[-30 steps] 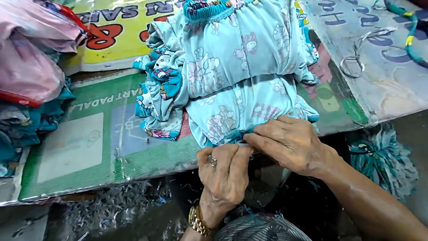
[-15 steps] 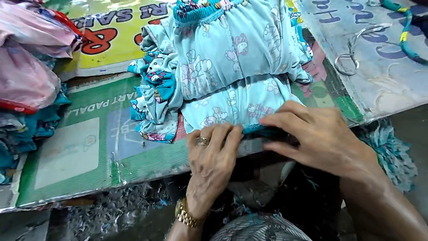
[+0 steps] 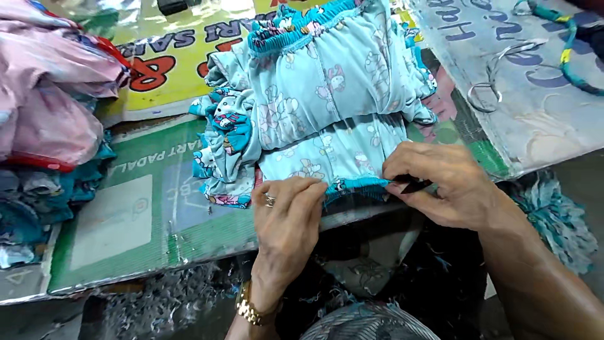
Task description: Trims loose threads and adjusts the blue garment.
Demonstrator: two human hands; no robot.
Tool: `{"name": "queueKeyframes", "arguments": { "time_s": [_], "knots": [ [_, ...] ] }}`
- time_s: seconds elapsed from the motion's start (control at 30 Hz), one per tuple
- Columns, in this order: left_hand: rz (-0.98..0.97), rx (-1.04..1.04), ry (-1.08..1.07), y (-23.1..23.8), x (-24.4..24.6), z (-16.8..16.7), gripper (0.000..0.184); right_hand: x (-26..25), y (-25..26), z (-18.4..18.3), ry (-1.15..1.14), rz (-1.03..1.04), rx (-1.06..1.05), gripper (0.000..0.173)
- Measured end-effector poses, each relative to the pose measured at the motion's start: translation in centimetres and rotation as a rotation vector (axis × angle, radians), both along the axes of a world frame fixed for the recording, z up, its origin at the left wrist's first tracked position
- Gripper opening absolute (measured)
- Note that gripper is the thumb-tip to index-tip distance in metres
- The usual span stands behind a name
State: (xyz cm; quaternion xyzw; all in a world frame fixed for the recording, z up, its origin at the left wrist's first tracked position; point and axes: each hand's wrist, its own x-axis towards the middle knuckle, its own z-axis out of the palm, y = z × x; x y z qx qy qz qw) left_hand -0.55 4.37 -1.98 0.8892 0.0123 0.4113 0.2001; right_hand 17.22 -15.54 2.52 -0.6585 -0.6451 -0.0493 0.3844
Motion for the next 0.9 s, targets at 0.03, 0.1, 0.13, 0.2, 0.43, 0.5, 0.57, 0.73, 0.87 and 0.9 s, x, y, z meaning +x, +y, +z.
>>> {"name": "queueKeyframes", "arguments": {
  "time_s": [0.03, 0.1, 0.13, 0.2, 0.43, 0.5, 0.57, 0.73, 0.87, 0.9],
  "knots": [
    [-0.079, -0.154, -0.003, 0.3, 0.2, 0.6, 0.008, 0.2, 0.1, 0.4, 0.082, 0.035, -0.003, 0.016],
    [-0.308, -0.554, 0.001, 1.1, 0.7, 2.2, 0.009, 0.5, 0.6, 1.4, 0.278, 0.082, -0.012, 0.015],
    [-0.429, -0.77, -0.021, 1.4, 1.1, 2.7, 0.007, 0.6, 1.0, 1.8, 0.38, 0.093, -0.014, 0.014],
    [-0.508, -1.067, -0.023, 1.7, 2.0, 3.6, 0.001, 0.8, 1.8, 2.4, 0.517, 0.076, -0.007, 0.013],
    [-0.46, -1.28, -0.014, 1.0, 3.0, 5.2, 0.015, -0.5, 4.0, 2.1, -0.006, -0.447, 0.089, 0.023],
    [-0.444, -1.258, -0.022, 0.8, 3.0, 5.3, 0.016, -1.9, 4.1, 2.0, -0.016, -0.444, 0.235, 0.027],
    [-0.432, -1.229, -0.028, 0.7, 2.9, 5.3, 0.018, -3.4, 4.2, 1.6, 0.038, -0.421, 0.29, 0.033],
    [-0.468, -1.206, 0.003, 0.9, 2.4, 5.0, 0.021, -3.9, 4.5, 0.4, 0.149, -0.489, 0.183, 0.033],
    [-0.467, -1.243, 0.026, 1.2, 2.4, 4.6, 0.02, -3.1, 5.3, -0.2, 0.041, -0.444, 0.171, 0.02],
    [-0.459, -1.235, 0.048, 1.4, 2.4, 4.4, 0.019, -2.9, 5.4, -0.3, 0.023, -0.427, 0.175, 0.014]
  ]
}}
